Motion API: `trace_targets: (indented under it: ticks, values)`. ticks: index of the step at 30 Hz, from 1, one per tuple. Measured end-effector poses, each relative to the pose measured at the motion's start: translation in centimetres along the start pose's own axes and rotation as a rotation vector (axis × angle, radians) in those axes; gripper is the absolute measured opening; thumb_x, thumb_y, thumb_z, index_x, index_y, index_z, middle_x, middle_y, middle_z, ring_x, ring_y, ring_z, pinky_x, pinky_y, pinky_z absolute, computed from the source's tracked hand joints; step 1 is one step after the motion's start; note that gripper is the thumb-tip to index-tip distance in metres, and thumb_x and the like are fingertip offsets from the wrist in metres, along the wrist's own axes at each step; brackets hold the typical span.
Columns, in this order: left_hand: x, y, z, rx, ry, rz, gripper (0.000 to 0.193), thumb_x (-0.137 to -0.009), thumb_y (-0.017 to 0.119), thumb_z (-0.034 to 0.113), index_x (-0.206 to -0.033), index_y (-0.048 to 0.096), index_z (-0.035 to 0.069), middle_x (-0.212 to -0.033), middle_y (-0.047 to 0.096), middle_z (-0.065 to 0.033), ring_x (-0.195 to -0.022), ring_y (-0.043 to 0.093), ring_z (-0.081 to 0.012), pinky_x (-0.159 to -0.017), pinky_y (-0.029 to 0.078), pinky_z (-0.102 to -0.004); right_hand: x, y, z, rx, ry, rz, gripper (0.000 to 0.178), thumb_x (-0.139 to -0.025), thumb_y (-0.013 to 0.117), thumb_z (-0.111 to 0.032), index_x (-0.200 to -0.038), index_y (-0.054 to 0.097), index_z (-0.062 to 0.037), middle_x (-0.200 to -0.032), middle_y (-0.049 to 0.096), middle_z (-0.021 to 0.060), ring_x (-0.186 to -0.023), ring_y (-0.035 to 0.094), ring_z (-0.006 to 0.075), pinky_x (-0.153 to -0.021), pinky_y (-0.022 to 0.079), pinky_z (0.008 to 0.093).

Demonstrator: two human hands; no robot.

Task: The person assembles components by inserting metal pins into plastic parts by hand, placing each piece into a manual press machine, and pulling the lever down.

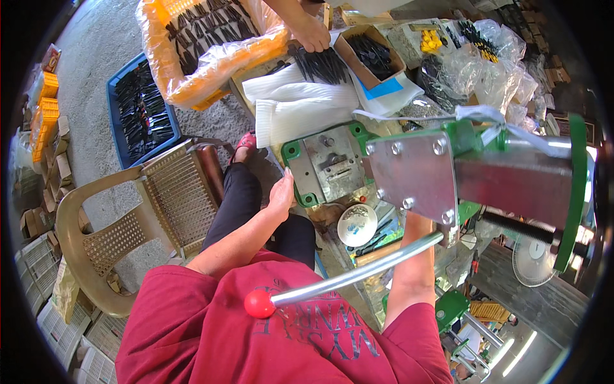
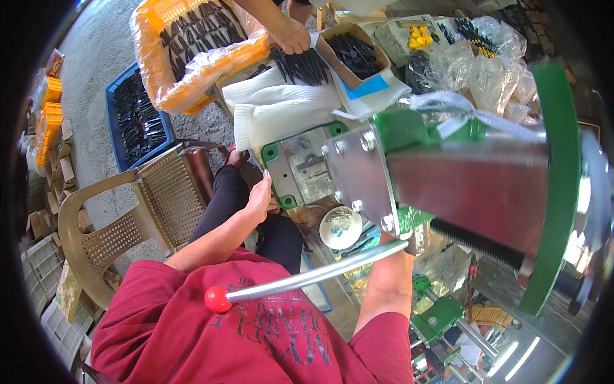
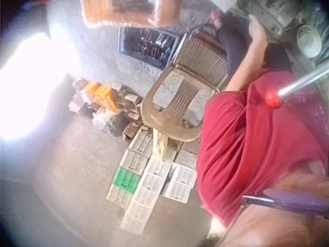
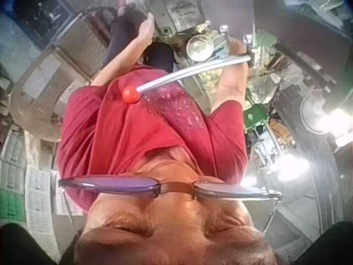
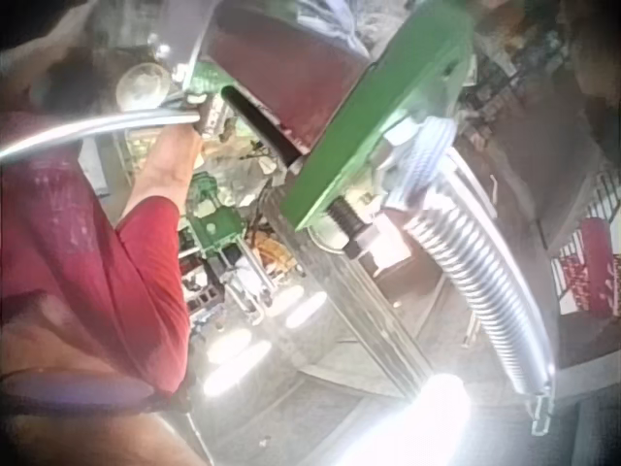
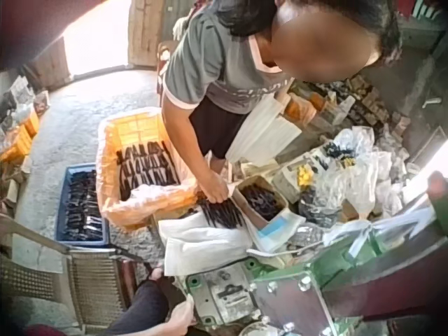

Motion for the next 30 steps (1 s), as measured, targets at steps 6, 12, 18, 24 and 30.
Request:
trace_targets:
  ticks: [6, 12, 18, 24, 30]
  values:
    - [-1.4, -1.2, 1.1, -0.437, 0.237, 0.054, 0.062, -0.084, 0.026, 0.047, -0.071, 0.057, -0.005, -0.071, 0.056, -0.0234, -0.079, 0.055, -0.0358, -0.074, 0.039, -0.0386, -0.8, 1.1, 0.1, -0.008, 0.005, -0.03, 0.044, -0.078, 0.048, -0.012, -0.116, 0.033, 0.0046, -0.111, 0.042, 0.0185, -0.1, 0.043, 0.0277, -0.086, 0.034, 0.0307]
    - [-1.4, -1.5, 2.2, -0.562, 0.32, 0.045, 0.065, -0.084, 0.025, 0.048, -0.064, 0.055, -0.006, -0.066, 0.056, -0.0237, -0.074, 0.056, -0.0375, -0.071, 0.041, -0.0403, -1.2, 2.5, -0.9, 0.002, -0.003, -0.053, 0.044, -0.078, 0.047, -0.012, -0.117, 0.032, 0.0048, -0.112, 0.041, 0.0191, -0.101, 0.042, 0.0284, -0.086, 0.033, 0.031]
    - [0.7, -1.4, 3.2, -0.423, 0.138, -0.069, 0.067, -0.083, 0.025, 0.052, -0.072, 0.058, -0.005, -0.068, 0.058, -0.0217, -0.074, 0.058, -0.0331, -0.069, 0.043, -0.039, -0.9, 2.7, -0.4, 0.015, 0.026, -0.05, 0.045, -0.079, 0.047, -0.013, -0.117, 0.032, 0.005, -0.113, 0.041, 0.0198, -0.102, 0.042, 0.029, -0.087, 0.033, 0.0312]
    - [4.0, -3.0, 6.1, -0.948, 0.438, 0.004, 0.058, -0.078, 0.035, 0.053, -0.093, 0.056, 0.0, -0.085, 0.059, -0.0159, -0.084, 0.054, -0.0318, -0.075, 0.041, -0.0368, 1.1, 0.9, 1.2, 0.017, 0.087, 0.006, 0.046, -0.079, 0.047, -0.013, -0.118, 0.031, 0.0052, -0.114, 0.04, 0.0204, -0.102, 0.041, 0.0296, -0.087, 0.033, 0.0315]
    - [7.5, -4.6, 6.5, -1.317, 1.018, -0.026, 0.05, -0.071, 0.054, 0.042, -0.098, 0.053, 0.001, -0.101, 0.05, -0.0156, -0.098, 0.044, -0.0315, -0.084, 0.037, -0.0364, 1.1, 2.0, 0.8, -0.042, 0.091, 0.026, 0.047, -0.08, 0.047, -0.014, -0.119, 0.03, 0.0054, -0.115, 0.04, 0.021, -0.103, 0.041, 0.0303, -0.088, 0.032, 0.0317]
Point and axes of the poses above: each hand's wrist, its own x-axis away from the middle knuckle, its own y-axis out of the palm, z = x × y, the point moved 5 cm from there along -x, towards the middle knuckle
